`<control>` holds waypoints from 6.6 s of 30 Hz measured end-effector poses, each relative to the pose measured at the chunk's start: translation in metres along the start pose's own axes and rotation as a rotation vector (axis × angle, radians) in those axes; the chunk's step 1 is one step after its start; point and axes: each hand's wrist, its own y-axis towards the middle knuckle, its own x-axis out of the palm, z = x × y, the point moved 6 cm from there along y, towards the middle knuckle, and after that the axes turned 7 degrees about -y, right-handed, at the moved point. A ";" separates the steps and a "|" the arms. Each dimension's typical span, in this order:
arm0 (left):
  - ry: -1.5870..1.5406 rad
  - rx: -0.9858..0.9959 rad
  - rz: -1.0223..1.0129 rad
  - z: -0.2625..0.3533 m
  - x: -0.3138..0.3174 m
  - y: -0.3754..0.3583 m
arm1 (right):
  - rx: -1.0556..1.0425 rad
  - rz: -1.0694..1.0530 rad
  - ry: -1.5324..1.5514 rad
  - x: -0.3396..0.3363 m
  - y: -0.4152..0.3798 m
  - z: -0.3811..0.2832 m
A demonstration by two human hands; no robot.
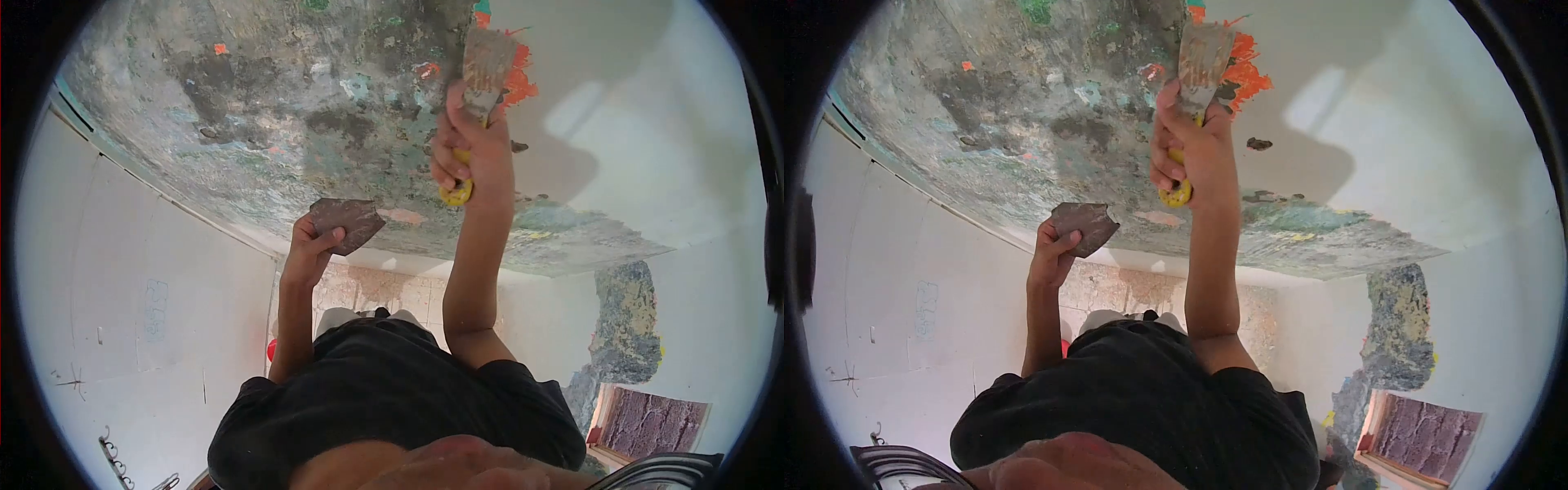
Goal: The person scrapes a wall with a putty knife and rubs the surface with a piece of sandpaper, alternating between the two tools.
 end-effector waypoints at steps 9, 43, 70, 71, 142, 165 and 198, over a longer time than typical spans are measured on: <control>0.020 0.001 0.005 0.003 0.005 -0.002 | -0.014 0.026 -0.053 0.012 0.005 -0.005; 0.035 0.026 -0.017 -0.002 0.011 0.001 | 0.019 -0.039 -0.028 0.003 0.006 -0.016; 0.034 0.057 0.034 0.001 0.000 -0.001 | 0.018 -0.012 -0.055 0.009 0.010 -0.018; 0.031 0.056 0.032 0.002 -0.001 0.000 | 0.028 -0.022 -0.049 0.008 0.011 -0.018; -0.025 0.056 0.014 -0.011 0.002 -0.013 | -0.053 -0.191 -0.148 0.046 0.035 -0.053; -0.071 0.018 -0.032 0.017 -0.009 -0.010 | -0.029 -0.079 -0.157 0.059 0.028 -0.046; -0.050 0.078 0.006 0.064 -0.051 0.008 | -0.064 -0.016 -0.207 0.041 0.027 -0.043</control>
